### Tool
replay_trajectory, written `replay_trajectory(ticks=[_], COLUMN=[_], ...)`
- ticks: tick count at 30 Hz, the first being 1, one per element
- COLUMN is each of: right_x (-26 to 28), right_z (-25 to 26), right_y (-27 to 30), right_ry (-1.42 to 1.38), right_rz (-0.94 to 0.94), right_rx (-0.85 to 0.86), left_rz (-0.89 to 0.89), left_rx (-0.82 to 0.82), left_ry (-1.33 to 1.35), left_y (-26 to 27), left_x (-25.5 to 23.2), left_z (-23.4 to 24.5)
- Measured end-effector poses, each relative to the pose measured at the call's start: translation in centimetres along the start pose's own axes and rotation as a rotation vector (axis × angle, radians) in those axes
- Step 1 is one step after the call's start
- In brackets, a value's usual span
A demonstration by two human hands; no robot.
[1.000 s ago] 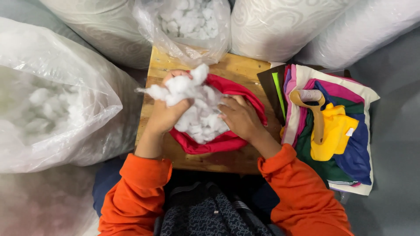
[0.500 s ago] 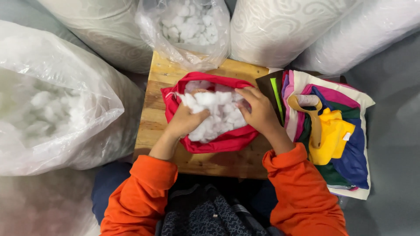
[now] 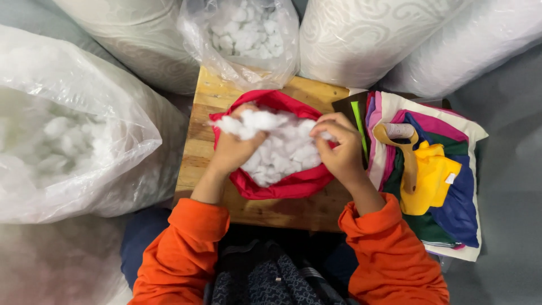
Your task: Stuffing a red pillowcase with white fiberfill material by hand on a wooden work surface.
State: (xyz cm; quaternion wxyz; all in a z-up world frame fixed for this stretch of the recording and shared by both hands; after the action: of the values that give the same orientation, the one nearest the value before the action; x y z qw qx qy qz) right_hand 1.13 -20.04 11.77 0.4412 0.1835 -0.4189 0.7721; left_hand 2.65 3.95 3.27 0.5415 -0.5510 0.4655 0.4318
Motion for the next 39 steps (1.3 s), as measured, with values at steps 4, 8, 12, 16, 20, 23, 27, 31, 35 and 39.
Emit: replay_trajectory(ticks=[4,8,12,16,20,23,27,31,35,39], right_x=[-2.9,-4.1,-0.3,4.3,2.5,1.7,0.0,-0.8,-1.0,1.6], right_z=[-0.5,-4.2,-2.8,-1.4,-3.9,-3.9,-2.7,-0.9,-1.5,-5.0], right_y=[1.1,2.9,1.4,0.8,2.5,2.6,2.0,1.1,1.2,1.9], right_ry=[0.131,0.447,0.290,-0.115,-0.373,-0.235,-0.099,0.025,0.109,0.112], right_rz=[0.072,0.100,0.175,-0.028,-0.128,-0.086,-0.229,-0.043,0.064,0.368], right_rx=[-0.134,0.348,0.284,0.086,0.221,0.151,0.127,0.038,0.021,-0.032], left_rz=[0.194,0.338,0.470,0.492,0.493,0.514,0.547,0.578,0.702,0.751], left_rx=[-0.189,-0.219,-0.182,-0.197,-0.056,-0.054,-0.162,-0.266,-0.207,-0.088], left_ry=[0.135,0.623,0.828,0.899,0.834,0.711,0.541,0.730,0.882,0.881], left_y=[0.2,0.4,1.0,1.6,1.9,2.0,2.0,1.2,0.6,-0.4], left_x=[-1.6,-1.5,-0.8,-2.0,5.2,3.5,4.1,7.4,5.0,-1.1], left_z=[1.2,0.0,-2.9,-4.7,-6.2,-6.6,-4.8,-1.6,0.2,-1.2])
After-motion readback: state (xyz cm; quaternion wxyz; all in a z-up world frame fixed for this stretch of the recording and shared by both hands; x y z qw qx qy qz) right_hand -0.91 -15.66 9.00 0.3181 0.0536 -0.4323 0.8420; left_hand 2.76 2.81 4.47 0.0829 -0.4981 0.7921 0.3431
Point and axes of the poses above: each hand's wrist, its own y-axis away from the middle knuckle, its own z-axis out of the back of the hand, x = y × z, the point moved 3 cm from there along -y, towards the middle knuckle, and after that the axes turned 4 degrees about -y, right-handed, at the moved point
